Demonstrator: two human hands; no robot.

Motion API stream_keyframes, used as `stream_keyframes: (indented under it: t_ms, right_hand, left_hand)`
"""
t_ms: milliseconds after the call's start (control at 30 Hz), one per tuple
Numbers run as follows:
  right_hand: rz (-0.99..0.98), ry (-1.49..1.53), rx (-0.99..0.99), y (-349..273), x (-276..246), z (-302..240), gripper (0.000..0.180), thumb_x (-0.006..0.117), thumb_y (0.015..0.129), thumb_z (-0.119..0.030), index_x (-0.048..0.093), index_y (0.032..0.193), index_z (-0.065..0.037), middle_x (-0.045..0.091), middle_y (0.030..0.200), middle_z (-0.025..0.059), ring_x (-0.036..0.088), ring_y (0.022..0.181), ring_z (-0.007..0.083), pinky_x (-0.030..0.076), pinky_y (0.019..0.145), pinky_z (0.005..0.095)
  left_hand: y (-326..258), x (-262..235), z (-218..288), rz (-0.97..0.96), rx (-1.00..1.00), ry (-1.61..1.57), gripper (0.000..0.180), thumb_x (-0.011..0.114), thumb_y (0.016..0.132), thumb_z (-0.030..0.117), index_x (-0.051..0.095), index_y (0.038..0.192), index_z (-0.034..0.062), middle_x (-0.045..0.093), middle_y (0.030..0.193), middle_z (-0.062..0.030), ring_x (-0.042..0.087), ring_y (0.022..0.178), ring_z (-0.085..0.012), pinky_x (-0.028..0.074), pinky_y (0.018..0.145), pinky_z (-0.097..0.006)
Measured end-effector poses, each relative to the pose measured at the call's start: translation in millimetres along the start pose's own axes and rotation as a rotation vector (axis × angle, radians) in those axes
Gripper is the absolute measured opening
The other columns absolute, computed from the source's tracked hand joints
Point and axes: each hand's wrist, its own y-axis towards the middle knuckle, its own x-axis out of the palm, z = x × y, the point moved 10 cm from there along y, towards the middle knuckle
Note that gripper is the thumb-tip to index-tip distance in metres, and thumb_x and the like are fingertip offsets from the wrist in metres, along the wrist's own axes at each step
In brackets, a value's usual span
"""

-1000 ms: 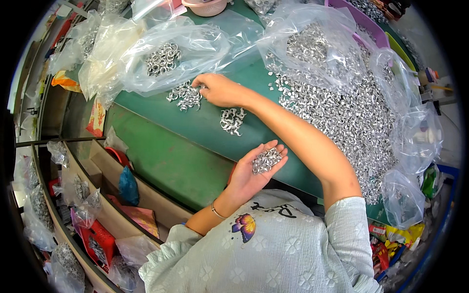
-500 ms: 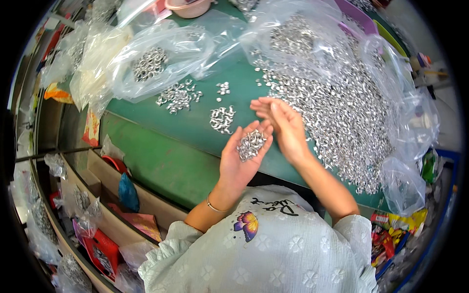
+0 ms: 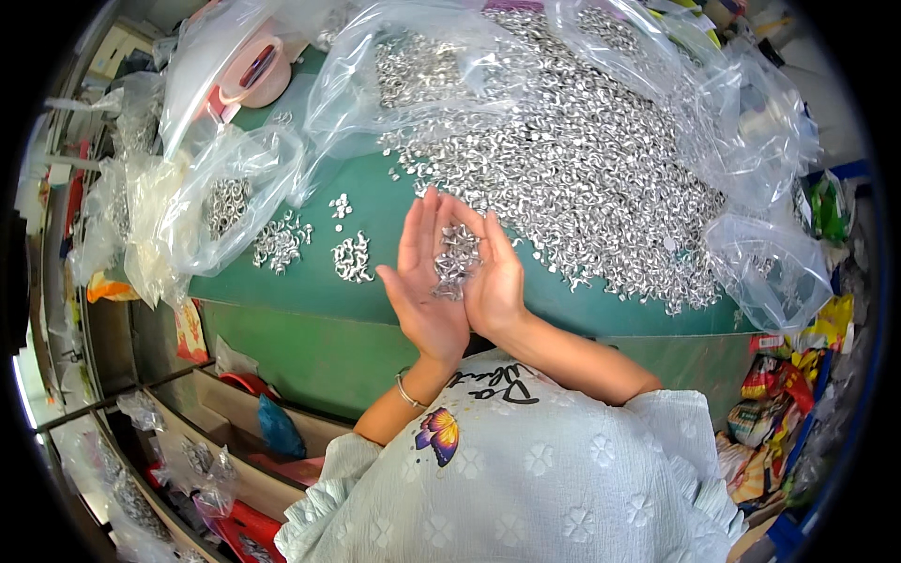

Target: The person sorts through a pile of small metal decorative parts, spreading them across the table, picking up individual pieces, and gathering a handful of sorted parts.

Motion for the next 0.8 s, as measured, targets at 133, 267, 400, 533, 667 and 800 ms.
stream_keyframes:
  t_ms: [133,267,400,533,667,800]
  right_hand:
    - [0.003,0.109,0.009,1,-9,-8,0.057,0.026,0.102,-0.041,0.043,0.135,0.002,0.045,0.139,0.0125,0.042,0.129,0.0221,0.032,0.110,0.0378]
    - [-0.026,0.165,-0.056,4,-18,-19,0.056,0.027,0.101,-0.040,0.044,0.135,0.002,0.043,0.141,0.0128,0.040,0.131,0.0226,0.029,0.111,0.0384]
    - [-0.004,0.330,-0.028,1,-22,-28,0.057,0.029,0.100,-0.040,0.044,0.136,0.001,0.041,0.143,0.0126,0.035,0.135,0.0242,0.025,0.113,0.0393]
    - [-0.111,0.346,-0.144,2,-23,-44,0.055,0.028,0.100,-0.038,0.044,0.136,0.001,0.037,0.146,0.0137,0.030,0.138,0.0254,0.023,0.114,0.0388]
    - [-0.113,-0.243,-0.375,-6,-21,-66,0.051,0.039,0.098,-0.026,0.037,0.138,0.005,0.033,0.149,0.0154,0.025,0.141,0.0265,0.017,0.116,0.0370]
    - [-0.091,-1.062,-0.761,-21,4,-87,0.053,0.050,0.094,-0.021,0.038,0.137,0.007,0.024,0.151,0.0245,0.014,0.142,0.0414,0.010,0.114,0.0517]
  left_hand:
    - [5,3,-13,0.016,-0.070,-0.269,0.073,0.021,0.098,0.054,0.023,0.144,-0.0037,0.024,0.150,-0.0249,0.023,0.140,-0.0355,0.017,0.116,-0.046]
    - [14,6,-36,0.069,-0.230,-0.725,0.065,0.026,0.100,0.045,0.016,0.146,-0.0004,0.018,0.152,-0.0247,0.021,0.141,-0.0355,0.016,0.118,-0.046]
    - [14,13,-52,0.095,-0.345,-1.145,0.058,0.025,0.101,0.038,0.018,0.147,0.0030,0.020,0.152,-0.0215,0.020,0.142,-0.0338,0.016,0.118,-0.047]
    - [13,15,-66,0.133,-0.406,-1.153,0.055,0.022,0.101,0.034,0.020,0.147,0.0039,0.024,0.151,-0.0195,0.021,0.142,-0.0312,0.017,0.118,-0.047]
    - [8,26,-68,0.099,-0.387,-0.511,0.052,0.022,0.102,0.035,0.034,0.142,0.0031,0.030,0.149,-0.0195,0.025,0.141,-0.0289,0.018,0.117,-0.043]
    - [11,39,-80,-0.107,-0.305,0.015,0.048,0.033,0.101,0.029,0.040,0.138,-0.0014,0.039,0.144,-0.0161,0.036,0.134,-0.0258,0.029,0.111,-0.038]
